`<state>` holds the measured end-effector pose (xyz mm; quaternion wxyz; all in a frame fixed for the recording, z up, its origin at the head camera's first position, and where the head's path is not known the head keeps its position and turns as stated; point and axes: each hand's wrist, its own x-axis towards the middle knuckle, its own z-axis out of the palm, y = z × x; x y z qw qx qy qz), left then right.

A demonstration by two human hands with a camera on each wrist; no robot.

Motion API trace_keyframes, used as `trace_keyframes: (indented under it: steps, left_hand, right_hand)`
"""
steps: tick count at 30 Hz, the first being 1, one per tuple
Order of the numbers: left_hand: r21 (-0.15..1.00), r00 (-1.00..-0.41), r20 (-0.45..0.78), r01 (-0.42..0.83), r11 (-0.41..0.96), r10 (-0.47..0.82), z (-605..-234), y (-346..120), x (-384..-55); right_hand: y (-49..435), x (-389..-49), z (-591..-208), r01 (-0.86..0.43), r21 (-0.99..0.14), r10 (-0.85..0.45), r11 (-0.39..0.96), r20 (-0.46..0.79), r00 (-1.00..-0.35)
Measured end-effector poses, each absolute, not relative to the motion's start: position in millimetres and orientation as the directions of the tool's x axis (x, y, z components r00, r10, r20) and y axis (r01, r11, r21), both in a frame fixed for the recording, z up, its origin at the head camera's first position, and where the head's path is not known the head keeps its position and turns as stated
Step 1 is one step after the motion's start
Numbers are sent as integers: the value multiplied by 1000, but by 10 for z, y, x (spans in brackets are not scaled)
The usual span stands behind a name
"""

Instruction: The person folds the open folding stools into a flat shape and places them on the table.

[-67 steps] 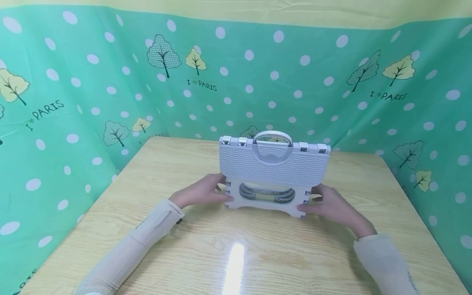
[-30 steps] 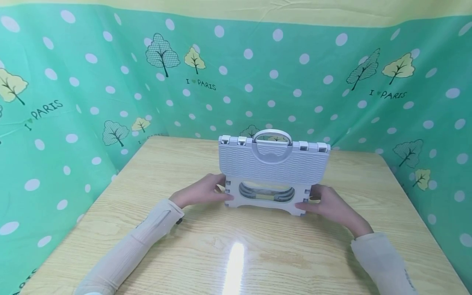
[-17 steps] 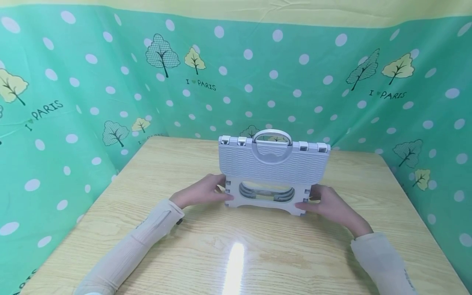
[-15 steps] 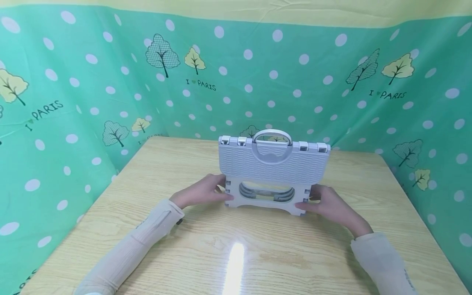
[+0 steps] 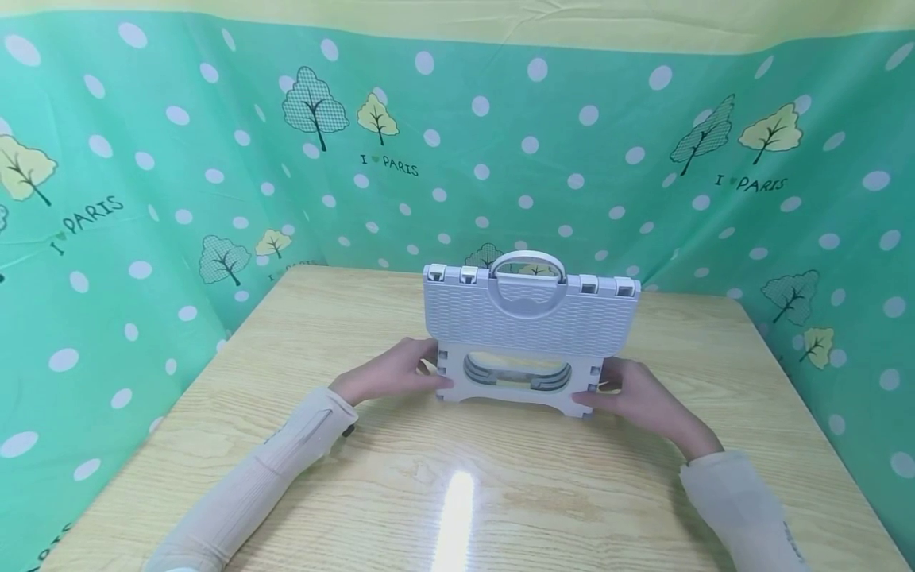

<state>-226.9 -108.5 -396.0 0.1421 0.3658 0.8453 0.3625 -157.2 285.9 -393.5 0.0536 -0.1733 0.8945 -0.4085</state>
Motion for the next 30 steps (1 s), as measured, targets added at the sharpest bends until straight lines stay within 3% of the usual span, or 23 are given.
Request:
trace_keyframes:
  steps: [30]
  left_hand:
    - [704, -690, 21, 524, 480, 723, -3967, -1074, -2272]
  right_hand:
    - [2856, -1587, -3954, -290, -741, -362, 606, 68, -930]
